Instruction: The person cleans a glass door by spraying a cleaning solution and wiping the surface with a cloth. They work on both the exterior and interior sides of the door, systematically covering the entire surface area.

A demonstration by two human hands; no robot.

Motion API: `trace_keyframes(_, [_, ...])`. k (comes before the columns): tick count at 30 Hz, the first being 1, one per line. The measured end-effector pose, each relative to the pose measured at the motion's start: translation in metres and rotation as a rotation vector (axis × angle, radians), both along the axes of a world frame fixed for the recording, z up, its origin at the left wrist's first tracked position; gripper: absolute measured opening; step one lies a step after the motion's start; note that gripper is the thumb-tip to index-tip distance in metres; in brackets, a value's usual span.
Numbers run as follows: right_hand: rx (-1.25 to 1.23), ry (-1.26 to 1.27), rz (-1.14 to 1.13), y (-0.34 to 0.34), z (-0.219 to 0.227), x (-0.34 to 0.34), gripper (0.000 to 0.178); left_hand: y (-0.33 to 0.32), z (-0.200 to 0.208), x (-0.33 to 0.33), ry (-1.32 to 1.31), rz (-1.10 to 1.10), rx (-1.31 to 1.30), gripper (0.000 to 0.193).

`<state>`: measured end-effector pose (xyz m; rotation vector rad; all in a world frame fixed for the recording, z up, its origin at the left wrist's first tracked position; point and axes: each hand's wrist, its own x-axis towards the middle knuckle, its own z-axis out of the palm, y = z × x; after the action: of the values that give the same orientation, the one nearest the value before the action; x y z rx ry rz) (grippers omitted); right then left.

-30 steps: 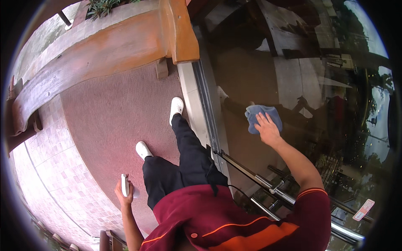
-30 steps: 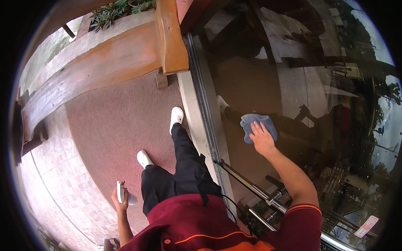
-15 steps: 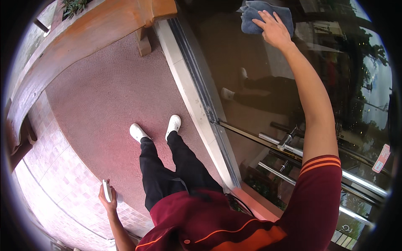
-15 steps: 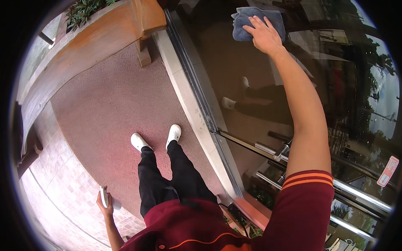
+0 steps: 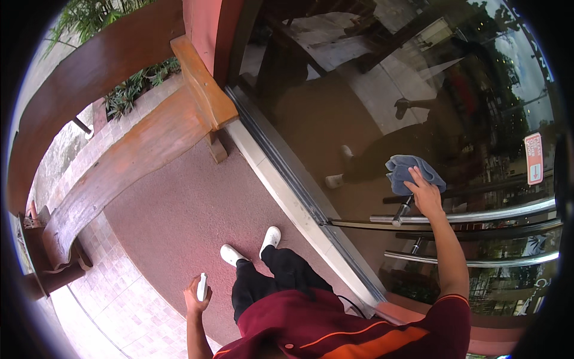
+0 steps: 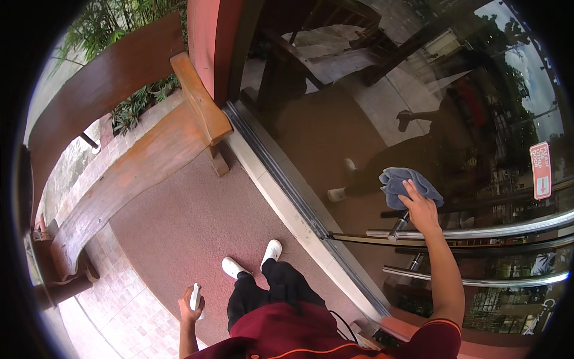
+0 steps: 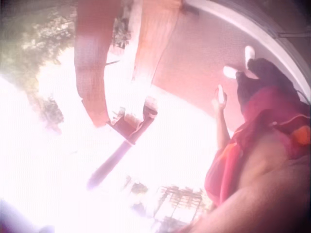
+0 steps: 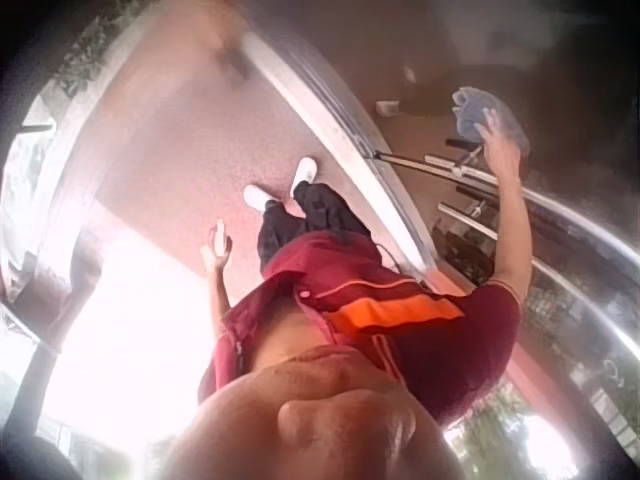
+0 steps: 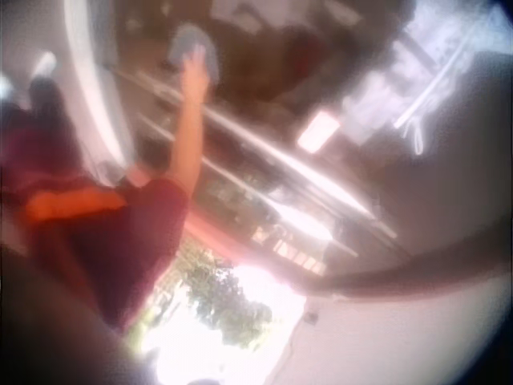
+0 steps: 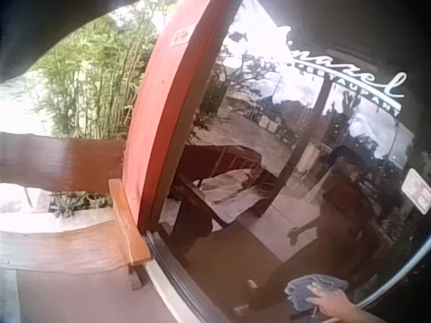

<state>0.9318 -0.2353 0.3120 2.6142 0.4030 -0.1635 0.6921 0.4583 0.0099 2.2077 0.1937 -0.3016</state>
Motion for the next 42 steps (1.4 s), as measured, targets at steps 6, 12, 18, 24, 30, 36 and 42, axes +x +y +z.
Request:
trace_keyframes(6, [0.021, -0.348, -0.033, 0.003, 0.033, -0.020, 0.044, 0.015, 0.051, 0.130, -0.258, -0.011, 0.076, 0.037])
trace_keyframes(12, [0.079, -0.229, 0.027, 0.010, -0.046, 0.030, 0.041, 0.017, 0.097, 0.219, -0.363, -0.001, 0.070, 0.035])
trace_keyframes(18, [0.268, -0.224, 0.047, 0.078, -0.124, 0.160, 0.035, 0.035, 0.092, 0.259, -0.273, 0.022, 0.058, 0.040])
trace_keyframes(24, [0.329, -0.360, 0.022, 0.192, -0.147, 0.333, 0.033, 0.077, 0.059, 0.306, 0.038, -0.035, 0.090, 0.040])
trace_keyframes(30, [0.460, -0.545, 0.131, 0.335, -0.138, 0.553, 0.056, 0.138, 0.060, 0.400, 0.110, -0.051, 0.096, 0.041])
trace_keyframes(36, [0.560, -0.718, 0.182, 0.449, -0.107, 0.717, 0.026, 0.194, 0.115, 0.507, 0.053, -0.082, 0.188, 0.043])
trace_keyframes(42, [0.587, -0.516, 0.105, 0.391, -0.118, 0.647, 0.044, 0.203, 0.133, 0.572, -0.238, -0.154, 0.240, 0.042])
